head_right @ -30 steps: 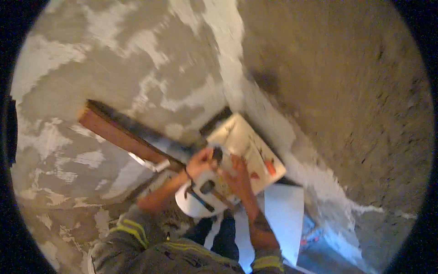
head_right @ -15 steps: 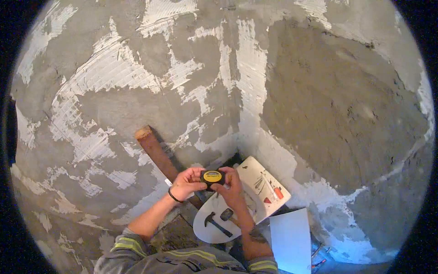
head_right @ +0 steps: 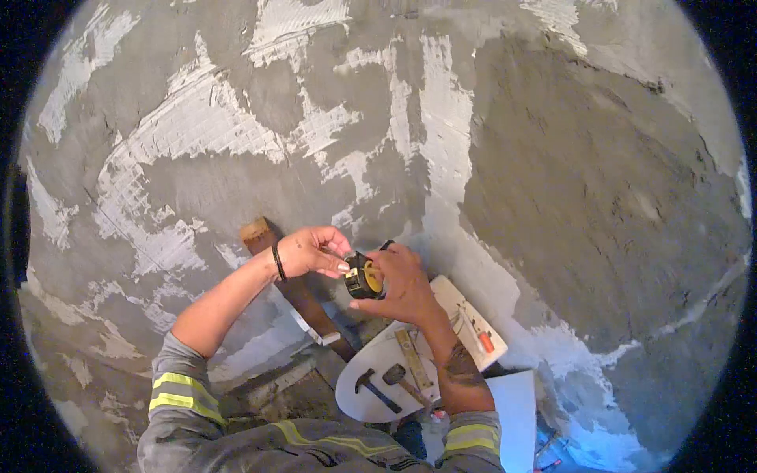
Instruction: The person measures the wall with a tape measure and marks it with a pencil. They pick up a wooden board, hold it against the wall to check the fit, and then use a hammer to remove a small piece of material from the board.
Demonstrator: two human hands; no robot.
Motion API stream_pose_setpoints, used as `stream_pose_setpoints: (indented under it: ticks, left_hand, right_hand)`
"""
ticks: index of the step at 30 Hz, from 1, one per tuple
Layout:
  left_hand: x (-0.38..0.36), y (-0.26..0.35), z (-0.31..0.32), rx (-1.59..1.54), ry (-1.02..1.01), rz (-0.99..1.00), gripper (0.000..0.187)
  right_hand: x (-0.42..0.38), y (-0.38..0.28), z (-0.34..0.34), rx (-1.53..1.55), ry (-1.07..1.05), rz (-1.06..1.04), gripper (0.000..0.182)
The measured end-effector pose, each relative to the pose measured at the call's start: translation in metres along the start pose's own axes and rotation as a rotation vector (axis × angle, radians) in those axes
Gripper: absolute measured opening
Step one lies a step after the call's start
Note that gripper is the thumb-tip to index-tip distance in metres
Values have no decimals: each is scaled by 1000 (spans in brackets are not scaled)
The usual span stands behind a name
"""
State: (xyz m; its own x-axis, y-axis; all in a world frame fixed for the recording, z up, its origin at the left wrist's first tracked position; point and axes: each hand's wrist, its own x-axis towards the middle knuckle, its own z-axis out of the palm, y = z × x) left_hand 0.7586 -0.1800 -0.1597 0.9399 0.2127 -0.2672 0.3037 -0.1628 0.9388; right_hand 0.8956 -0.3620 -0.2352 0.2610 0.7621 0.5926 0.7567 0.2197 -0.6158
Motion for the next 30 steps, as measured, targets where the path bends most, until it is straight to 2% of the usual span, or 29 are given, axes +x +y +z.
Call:
stream_pose_setpoints:
  ticks: [5, 8, 10, 12, 13, 14, 16, 17, 19, 20, 22, 23, 24, 26, 27, 28, 30]
  left_hand:
    - [32, 31, -16, 82, -7, 3, 22]
    - [52, 52, -35, 225, -41, -54, 19]
    - [57, 79, -49, 170, 91, 177, 16]
    - [60, 125, -62, 202, 337, 279, 14]
    - [72, 141, -73, 204, 481, 352, 16]
    - [85, 156, -84, 204, 624, 426, 17]
    - [120, 177, -109, 293, 826, 622, 24]
    - [138, 183, -118, 299, 826, 625, 24]
    - [173, 190, -131, 254, 1043, 782, 26]
    - [188, 190, -137, 265, 1041, 781, 26]
    - [215, 188, -142, -18, 921, 575, 21]
    - [226, 183, -139, -59, 993, 622, 12]
    - [231, 179, -139, -49, 992, 613, 12]
    - [238, 173, -138, 28, 820, 533, 11]
    - [235, 175, -129, 70, 824, 467, 19]
    - [234, 174, -123, 80, 820, 459, 19]
    - [235, 174, -119, 290, 838, 592, 26]
  right_hand:
    - [37, -1, -32, -242, -9, -53, 66]
    - [51, 23, -41, -211, 12, -48, 66]
    - [50, 52, -41, -227, 78, -98, 65]
    - [39, 95, -28, 310, -23, 223, 65]
    - [29, 126, -11, 363, -4, 194, 57]
    - [21, 143, 9, 364, -1, 188, 57]
    - [14, 159, 37, 766, 235, 63, 51]
    - [12, 163, 43, 768, 238, 58, 51]
    - [14, 156, 47, 914, 137, 285, 46]
    - [20, 149, 51, 924, 142, 282, 46]
    - [43, 135, 56, 1089, 308, 270, 44]
    - [56, 140, 62, 992, 385, 209, 42]
    - [67, 145, 63, 1003, 388, 215, 42]
    - [92, 157, 61, 973, 311, 216, 38]
    - [104, 159, 58, 984, 318, 222, 38]
    - [117, 159, 50, 1031, 323, 185, 38]
    - [146, 168, 43, 1087, 335, 139, 39]
